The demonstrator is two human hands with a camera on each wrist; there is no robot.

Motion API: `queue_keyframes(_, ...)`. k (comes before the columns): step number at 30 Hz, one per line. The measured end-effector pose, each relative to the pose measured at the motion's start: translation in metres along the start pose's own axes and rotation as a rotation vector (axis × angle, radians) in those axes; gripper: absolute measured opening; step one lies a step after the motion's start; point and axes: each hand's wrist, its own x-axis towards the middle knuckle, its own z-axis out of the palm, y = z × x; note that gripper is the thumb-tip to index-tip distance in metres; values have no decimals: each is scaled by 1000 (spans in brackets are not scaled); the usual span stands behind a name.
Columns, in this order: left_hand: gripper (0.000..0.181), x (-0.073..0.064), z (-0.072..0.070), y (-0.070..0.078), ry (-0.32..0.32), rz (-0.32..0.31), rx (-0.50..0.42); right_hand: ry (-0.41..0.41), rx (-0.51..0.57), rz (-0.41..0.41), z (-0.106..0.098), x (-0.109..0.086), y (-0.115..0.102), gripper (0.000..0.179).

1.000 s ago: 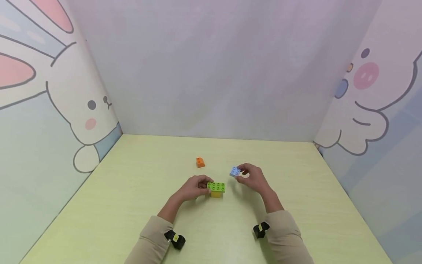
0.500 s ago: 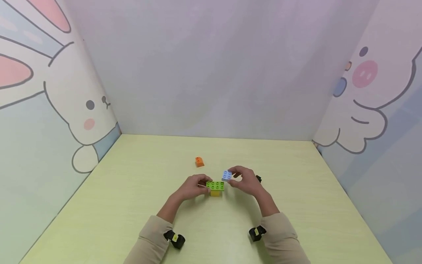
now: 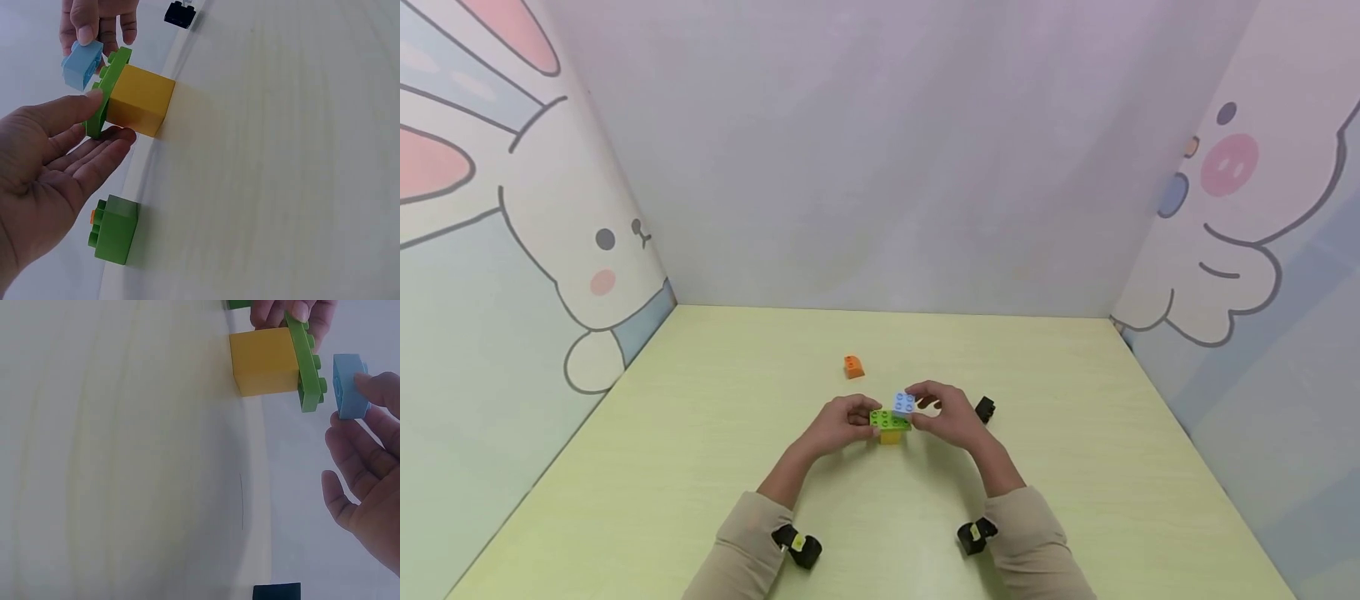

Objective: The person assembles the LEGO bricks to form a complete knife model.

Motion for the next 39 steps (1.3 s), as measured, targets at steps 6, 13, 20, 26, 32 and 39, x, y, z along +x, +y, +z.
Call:
queue_keyframes(6, 30, 3, 1, -2, 4, -16, -16, -13, 11, -4, 3, 2, -1, 33)
queue_keyframes(13, 29, 5, 0, -5, -13, -27, -45, -35, -10, -5, 5, 4, -2, 32)
queue_keyframes(20, 29, 1, -2, 4, -25, -9, -87, -62, -1, 16, 8, 6, 2, 31)
queue_keyframes(26, 29, 4, -1, -3, -31, -7, -92, -82, 4, 25, 10, 7, 3, 30)
queue_keyframes(32, 29, 6, -1, -10, -23, -17, -110, -104, -7, 7, 10, 8, 2, 29)
queue_keyframes(39, 29, 5, -2, -11, -17, -20, -107, -126, -20, 26, 11, 10, 0, 29)
